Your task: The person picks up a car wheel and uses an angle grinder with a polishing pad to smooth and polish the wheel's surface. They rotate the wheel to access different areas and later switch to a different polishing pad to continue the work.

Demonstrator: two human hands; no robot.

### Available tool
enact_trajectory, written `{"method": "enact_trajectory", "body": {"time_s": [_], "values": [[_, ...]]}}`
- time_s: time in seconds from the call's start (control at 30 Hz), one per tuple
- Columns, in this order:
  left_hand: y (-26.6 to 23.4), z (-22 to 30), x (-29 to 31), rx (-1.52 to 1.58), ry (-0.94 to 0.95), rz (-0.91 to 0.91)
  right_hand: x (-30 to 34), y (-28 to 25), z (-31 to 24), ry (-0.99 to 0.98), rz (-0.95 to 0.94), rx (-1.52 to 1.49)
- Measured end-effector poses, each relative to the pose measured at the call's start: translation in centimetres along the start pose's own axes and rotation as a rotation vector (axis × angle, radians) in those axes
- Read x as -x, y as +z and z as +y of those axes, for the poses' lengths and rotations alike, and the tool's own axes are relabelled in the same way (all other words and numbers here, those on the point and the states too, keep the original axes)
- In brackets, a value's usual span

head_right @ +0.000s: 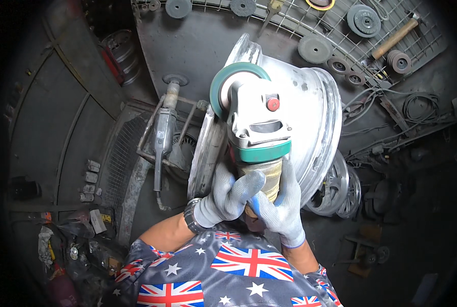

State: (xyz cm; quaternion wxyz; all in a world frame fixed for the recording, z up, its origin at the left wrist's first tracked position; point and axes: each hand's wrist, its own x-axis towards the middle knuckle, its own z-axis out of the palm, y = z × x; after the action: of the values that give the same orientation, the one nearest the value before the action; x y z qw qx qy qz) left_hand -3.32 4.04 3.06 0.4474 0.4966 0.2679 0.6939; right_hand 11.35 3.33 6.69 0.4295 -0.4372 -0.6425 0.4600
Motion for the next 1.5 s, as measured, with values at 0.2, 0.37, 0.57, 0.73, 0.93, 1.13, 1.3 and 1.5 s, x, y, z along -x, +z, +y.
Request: {"method": "enact_trajectory", "body": {"time_s": [0.2, 0.37, 0.57, 0.73, 0.93, 1.13, 1.3, 1.5], "values": [[0.1, -0.9, 0.4, -0.080, 0.080, 0.026, -0.2, 0.0, 0.0, -0.034, -0.001, -0.023], [0.0, -0.8, 0.5, -0.081, 0.095, 0.024, -0.2, -0.6, 0.7, -0.085, -0.031, 0.001], [0.1, -0.5, 0.3, -0.088, 0.025, 0.026, -0.5, -0.3, 0.0, -0.067, -0.038, -0.015], [0.3, -0.4, -2.0, -0.197, 0.131, -0.056, -0.4, -2.1, 5.6, -0.427, 0.022, 0.405], [0.4, -0.2, -1.5, -0.069, 0.033, -0.023, -0.8, -0.2, 1.4, -0.055, 0.044, -0.089], [0.2, 0.0, -1.1, -0.032, -0.062, -0.009, -1.2, 0.1, -0.6, 0.028, 0.007, -0.182], [0.3, 0.0, -1.1, -0.031, -0.023, 0.003, -1.7, 0.0, -1.1, -0.005, -0.002, -0.100], [0.2, -0.3, -0.9, -0.083, 0.056, 0.005, -1.6, -0.5, -0.2, -0.048, -0.006, -0.019]]}}
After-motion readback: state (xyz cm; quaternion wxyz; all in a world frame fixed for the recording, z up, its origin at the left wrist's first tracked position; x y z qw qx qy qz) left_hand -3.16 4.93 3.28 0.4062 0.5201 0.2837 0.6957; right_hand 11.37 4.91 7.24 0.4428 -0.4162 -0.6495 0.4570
